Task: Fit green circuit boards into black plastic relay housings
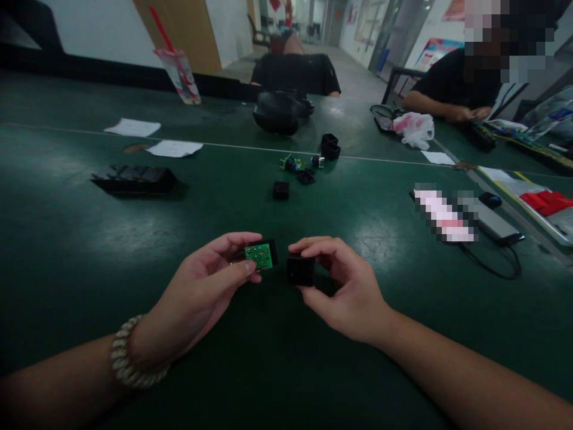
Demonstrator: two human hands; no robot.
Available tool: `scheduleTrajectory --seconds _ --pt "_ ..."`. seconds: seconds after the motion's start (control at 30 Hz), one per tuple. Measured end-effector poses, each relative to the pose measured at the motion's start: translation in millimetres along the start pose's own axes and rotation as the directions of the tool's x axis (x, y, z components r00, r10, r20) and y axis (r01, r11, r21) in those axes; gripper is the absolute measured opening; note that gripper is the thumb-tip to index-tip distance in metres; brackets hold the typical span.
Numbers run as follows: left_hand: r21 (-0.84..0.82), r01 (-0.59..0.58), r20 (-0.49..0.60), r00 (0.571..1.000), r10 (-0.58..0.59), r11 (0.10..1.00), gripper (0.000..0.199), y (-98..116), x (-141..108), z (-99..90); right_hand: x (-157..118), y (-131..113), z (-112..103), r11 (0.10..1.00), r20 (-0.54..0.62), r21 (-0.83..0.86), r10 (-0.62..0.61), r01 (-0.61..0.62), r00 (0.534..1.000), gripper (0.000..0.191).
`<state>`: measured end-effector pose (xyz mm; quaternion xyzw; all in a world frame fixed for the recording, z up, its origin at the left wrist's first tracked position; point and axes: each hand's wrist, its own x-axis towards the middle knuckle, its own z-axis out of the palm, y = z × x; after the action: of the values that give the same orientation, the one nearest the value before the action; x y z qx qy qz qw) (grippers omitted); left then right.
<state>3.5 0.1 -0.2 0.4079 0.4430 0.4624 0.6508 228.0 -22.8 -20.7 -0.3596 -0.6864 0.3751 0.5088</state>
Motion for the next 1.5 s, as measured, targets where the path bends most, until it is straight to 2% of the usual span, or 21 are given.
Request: scheduleTrajectory --seconds 0.2,0.43,0.53,0.63,0.73,0.83,0.97,1.1,1.27,1.4,1.5 --pt "0.018 0.003 0.004 1.0 -0.003 1.0 0.033 -0.2 0.6 -1.1 -0.7 -1.2 1.0 0.999 0.002 0.031 0.032 -0.033 0.999 0.045" --pt "0.008 0.001 -0.003 1.0 -0.001 1.0 0.031 -0.4 0.3 -1.5 -0.8 -3.1 0.3 1.0 0.007 -0.019 0.02 -0.02 1.0 0.051" --pt "0.007 0.002 0.004 1.0 -0.002 1.0 0.031 -0.9 0.8 -2.0 -2.5 -3.5 -3.6 0.998 0.03 -0.017 0.068 -0.067 0.997 0.059" --pt "0.001 0.006 0.0 1.0 -0.006 1.0 0.032 -1.3 1.5 -2.2 -4.8 -1.8 -7.3 0.984 0.042 0.07 0.162 -0.165 0.986 0.058" --pt "-0.004 0.014 0.005 1.0 -0.014 1.0 0.032 -1.5 1.7 -2.0 -5.2 0.1 -7.2 0.912 0.08 0.292 0.277 -0.288 0.958 0.05" --pt "-0.015 0.006 0.006 1.0 -0.006 1.0 0.031 -2.0 1.5 -2.1 -1.6 -0.2 -4.3 0.778 0.116 0.496 0.382 -0.386 0.917 0.043" --pt "-0.007 0.003 0.013 1.0 -0.003 1.0 0.032 -3.2 1.3 -2.3 6.8 -2.0 -2.7 0.657 0.117 0.604 0.487 -0.451 0.866 0.029" --pt "-0.012 0.001 0.008 1.0 -0.001 1.0 0.031 -3.6 1.7 -1.8 12.0 -2.0 -6.0 0.578 0.142 0.645 0.552 -0.5 0.821 0.031" --pt "0.002 0.015 0.023 1.0 -0.015 1.0 0.031 -3.2 1.4 -2.9 13.7 -0.5 -9.9 0.559 0.151 0.631 0.591 -0.538 0.792 0.034" --pt "0.008 0.018 0.015 1.0 -0.018 1.0 0.031 -2.2 0.5 -2.4 14.2 0.3 -11.0 0.578 0.146 0.601 0.6 -0.552 0.787 0.037" --pt "0.006 0.017 0.012 1.0 -0.017 1.0 0.031 -0.9 0.1 -1.5 14.0 0.4 -11.1 0.556 0.152 0.626 0.601 -0.547 0.784 0.036"
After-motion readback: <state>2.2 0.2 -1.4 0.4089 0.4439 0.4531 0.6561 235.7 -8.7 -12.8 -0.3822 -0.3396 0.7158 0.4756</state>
